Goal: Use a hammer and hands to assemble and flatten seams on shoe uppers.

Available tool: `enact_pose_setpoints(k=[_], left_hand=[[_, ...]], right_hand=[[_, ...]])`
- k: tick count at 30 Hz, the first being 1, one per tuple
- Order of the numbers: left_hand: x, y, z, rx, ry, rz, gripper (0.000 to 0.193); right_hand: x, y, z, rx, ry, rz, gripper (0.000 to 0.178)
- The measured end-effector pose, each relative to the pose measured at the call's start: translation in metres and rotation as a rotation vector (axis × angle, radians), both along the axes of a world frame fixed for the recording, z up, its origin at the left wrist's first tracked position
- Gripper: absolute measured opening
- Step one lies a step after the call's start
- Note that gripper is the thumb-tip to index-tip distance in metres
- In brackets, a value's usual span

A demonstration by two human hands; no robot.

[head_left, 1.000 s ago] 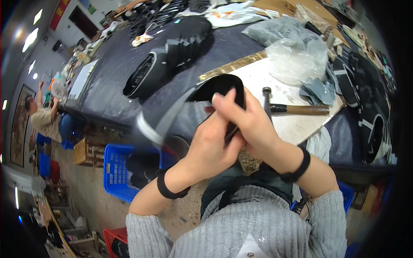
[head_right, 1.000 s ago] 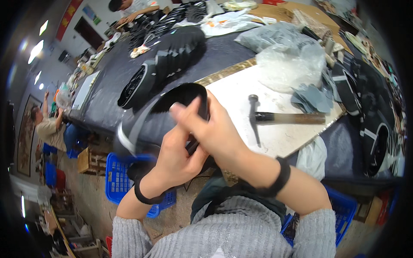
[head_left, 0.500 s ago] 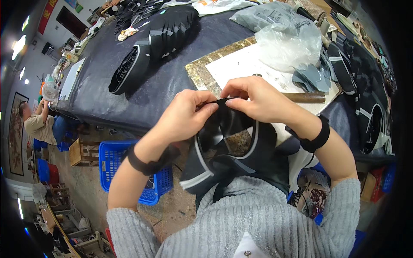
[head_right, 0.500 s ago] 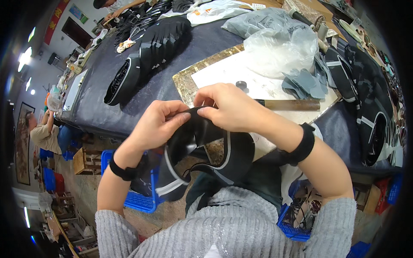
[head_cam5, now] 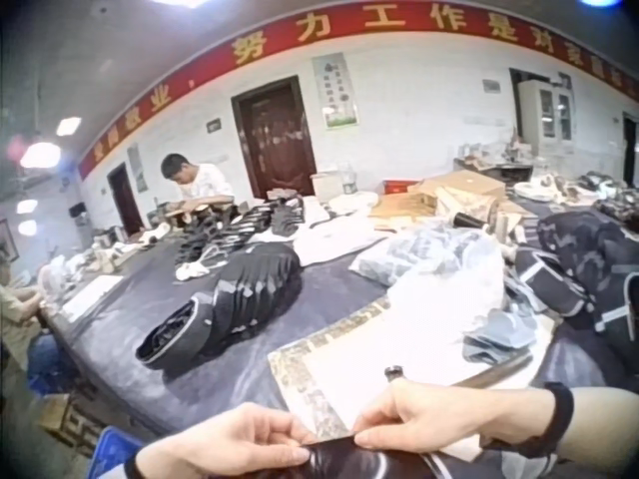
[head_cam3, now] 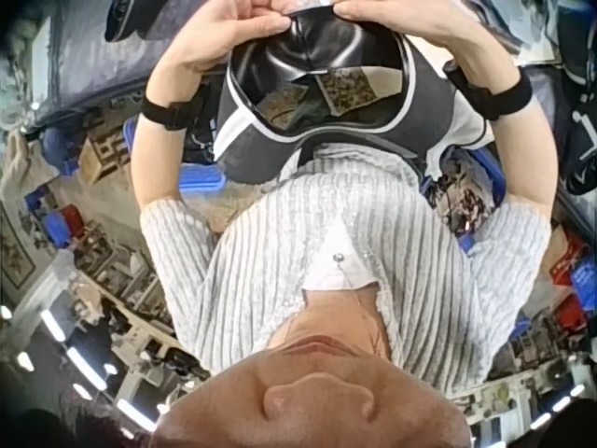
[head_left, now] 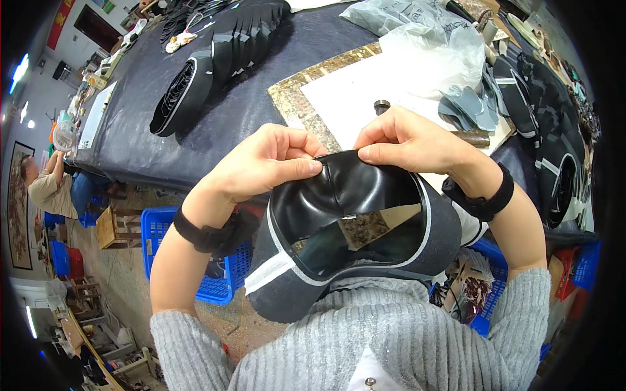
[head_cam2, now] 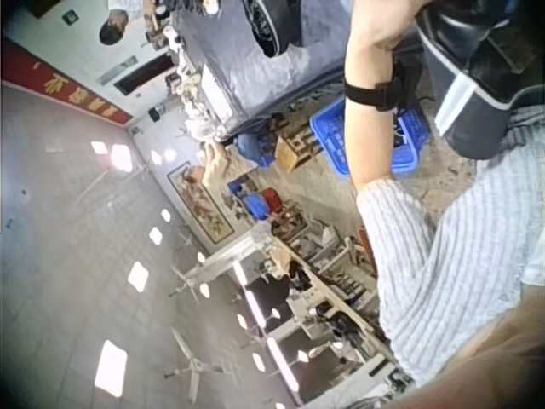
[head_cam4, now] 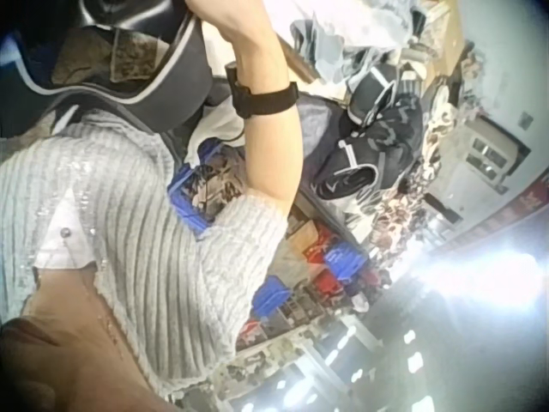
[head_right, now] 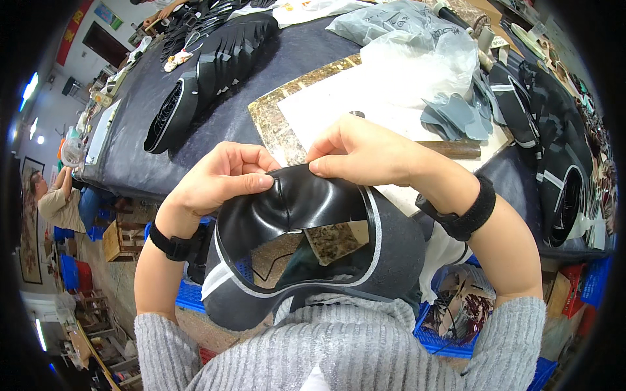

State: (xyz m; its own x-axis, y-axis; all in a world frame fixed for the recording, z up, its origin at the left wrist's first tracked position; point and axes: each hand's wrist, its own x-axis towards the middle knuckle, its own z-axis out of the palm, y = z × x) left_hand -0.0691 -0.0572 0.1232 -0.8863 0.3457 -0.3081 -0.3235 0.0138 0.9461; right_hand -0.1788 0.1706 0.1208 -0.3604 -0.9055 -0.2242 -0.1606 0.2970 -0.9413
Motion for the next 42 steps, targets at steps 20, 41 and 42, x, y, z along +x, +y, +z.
enact_pose_setpoints(k=[20, 41, 42], left_hand=[[0.006, 0.026, 0.002, -0.306, 0.23, 0.16, 0.011], [-0.003, 0.021, -0.013, -0.04, 0.043, 0.012, 0.032], [-0.004, 0.021, -0.014, -0.038, 0.046, 0.006, 0.032]], right_hand=[[0.009, -0.001, -0.007, -0.207, 0.11, -0.013, 0.007], [-0.001, 0.018, -0.025, -0.132, -0.139, -0.01, 0.019], [-0.002, 0.021, -0.025, -0.13, -0.136, -0.016, 0.019]])
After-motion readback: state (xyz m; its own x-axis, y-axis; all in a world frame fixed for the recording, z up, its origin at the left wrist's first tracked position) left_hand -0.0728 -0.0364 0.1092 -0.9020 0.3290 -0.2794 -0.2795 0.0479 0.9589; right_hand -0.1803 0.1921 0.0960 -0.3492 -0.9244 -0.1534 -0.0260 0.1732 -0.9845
